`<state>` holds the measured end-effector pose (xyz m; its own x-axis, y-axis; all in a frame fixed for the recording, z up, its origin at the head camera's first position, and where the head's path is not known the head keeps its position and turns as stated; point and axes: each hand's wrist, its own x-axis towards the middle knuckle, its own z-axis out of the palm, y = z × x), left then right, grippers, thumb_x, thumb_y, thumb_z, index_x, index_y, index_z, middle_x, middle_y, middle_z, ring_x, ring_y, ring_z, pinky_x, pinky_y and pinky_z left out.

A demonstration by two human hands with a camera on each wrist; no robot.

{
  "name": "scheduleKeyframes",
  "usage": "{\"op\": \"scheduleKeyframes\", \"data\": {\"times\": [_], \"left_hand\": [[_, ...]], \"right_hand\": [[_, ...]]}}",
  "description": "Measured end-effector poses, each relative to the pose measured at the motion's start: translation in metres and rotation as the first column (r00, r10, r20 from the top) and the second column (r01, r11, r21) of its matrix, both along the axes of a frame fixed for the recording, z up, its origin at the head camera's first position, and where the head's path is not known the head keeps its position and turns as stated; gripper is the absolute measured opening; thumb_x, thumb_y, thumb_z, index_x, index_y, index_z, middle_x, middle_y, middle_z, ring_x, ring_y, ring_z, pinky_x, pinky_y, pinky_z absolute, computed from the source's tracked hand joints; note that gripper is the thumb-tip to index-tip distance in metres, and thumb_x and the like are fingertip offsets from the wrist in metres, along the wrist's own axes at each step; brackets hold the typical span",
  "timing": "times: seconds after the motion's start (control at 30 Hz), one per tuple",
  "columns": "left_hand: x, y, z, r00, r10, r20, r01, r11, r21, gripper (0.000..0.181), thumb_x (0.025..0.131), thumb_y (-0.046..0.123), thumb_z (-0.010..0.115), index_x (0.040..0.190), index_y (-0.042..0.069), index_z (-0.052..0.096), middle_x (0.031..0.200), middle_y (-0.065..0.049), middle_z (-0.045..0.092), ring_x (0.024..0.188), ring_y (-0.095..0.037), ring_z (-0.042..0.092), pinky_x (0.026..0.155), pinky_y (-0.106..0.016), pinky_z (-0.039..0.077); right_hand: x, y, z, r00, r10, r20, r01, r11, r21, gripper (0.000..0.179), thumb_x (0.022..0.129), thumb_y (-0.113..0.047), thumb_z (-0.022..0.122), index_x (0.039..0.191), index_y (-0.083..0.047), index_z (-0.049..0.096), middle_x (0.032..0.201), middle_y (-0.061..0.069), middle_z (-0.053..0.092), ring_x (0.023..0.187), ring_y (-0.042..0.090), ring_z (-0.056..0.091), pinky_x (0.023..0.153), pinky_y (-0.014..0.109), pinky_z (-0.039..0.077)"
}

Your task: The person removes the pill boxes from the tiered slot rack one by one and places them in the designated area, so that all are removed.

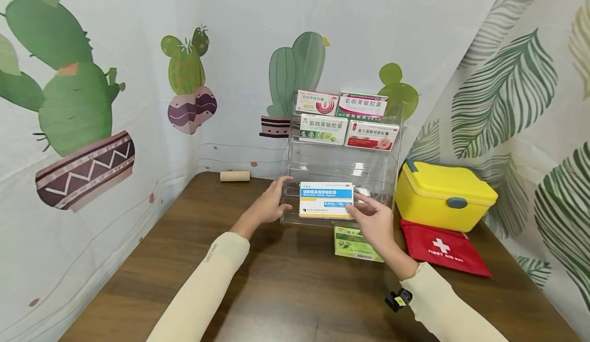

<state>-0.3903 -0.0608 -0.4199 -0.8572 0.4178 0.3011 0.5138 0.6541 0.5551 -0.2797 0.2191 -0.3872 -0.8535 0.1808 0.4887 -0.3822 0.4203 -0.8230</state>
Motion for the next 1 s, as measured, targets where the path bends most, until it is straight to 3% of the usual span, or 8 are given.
{"op": "scheduleKeyframes", "data": {"times": [0.27,0.37,0.5,0.7,1.0], "left_hand": [[0.000,0.001,0.002,1.000,0.007,-0.005,-0.007,1.000,-0.002,0.084,0.090,0.012,0.074,0.152,0.023,0.020,0.144,-0.022,0.039,0.119,-0.038,0.054,0.098,-0.053,0.045],[0.001,0.001,0.001,1.000,0.006,0.001,-0.006,1.000,-0.006,0.083,0.090,0.012,0.074,0.152,0.023,0.020,0.144,-0.023,0.039,0.118,-0.039,0.055,0.098,-0.052,0.045],[0.001,0.001,0.001,1.000,0.007,0.004,-0.007,1.000,0.006,0.084,0.090,0.012,0.074,0.153,0.022,0.020,0.142,-0.025,0.041,0.117,-0.041,0.055,0.097,-0.053,0.046],[0.003,0.001,0.002,1.000,0.015,0.007,-0.015,1.000,0.006,0.084,0.090,0.013,0.074,0.153,0.022,0.021,0.142,-0.027,0.041,0.114,-0.042,0.057,0.095,-0.054,0.047],[0.005,0.001,0.003,0.999,0.026,0.022,-0.025,0.999,-0.028,0.082,0.092,0.017,0.072,0.153,0.026,0.017,0.146,-0.023,0.038,0.116,-0.040,0.057,0.095,-0.052,0.048]], "right_hand": [[0.008,-0.002,-0.007,0.997,0.024,0.076,-0.023,1.000,-0.017,0.035,0.086,-0.016,0.080,0.119,-0.008,0.073,0.096,0.018,0.074,0.067,0.029,0.070,0.043,0.026,0.044],[0.011,-0.002,-0.011,0.994,0.032,0.101,-0.030,0.999,-0.021,0.036,0.086,-0.015,0.079,0.121,-0.008,0.072,0.097,0.019,0.074,0.062,0.023,0.069,0.042,0.026,0.045],[0.014,-0.002,-0.017,0.992,0.030,0.124,-0.027,0.999,-0.019,0.037,0.085,-0.014,0.080,0.121,-0.010,0.071,0.097,0.019,0.074,0.057,0.026,0.066,0.040,0.028,0.046],[0.017,-0.004,-0.024,0.984,0.030,0.176,-0.025,0.999,-0.026,0.038,0.084,-0.014,0.081,0.121,-0.009,0.072,0.096,0.019,0.074,0.071,0.036,0.070,0.040,0.029,0.047],[0.019,-0.010,-0.031,0.971,0.066,0.231,-0.059,0.998,-0.038,0.036,0.083,-0.013,0.082,0.116,-0.004,0.073,0.092,0.019,0.073,0.060,0.031,0.066,0.038,0.026,0.043]]}}
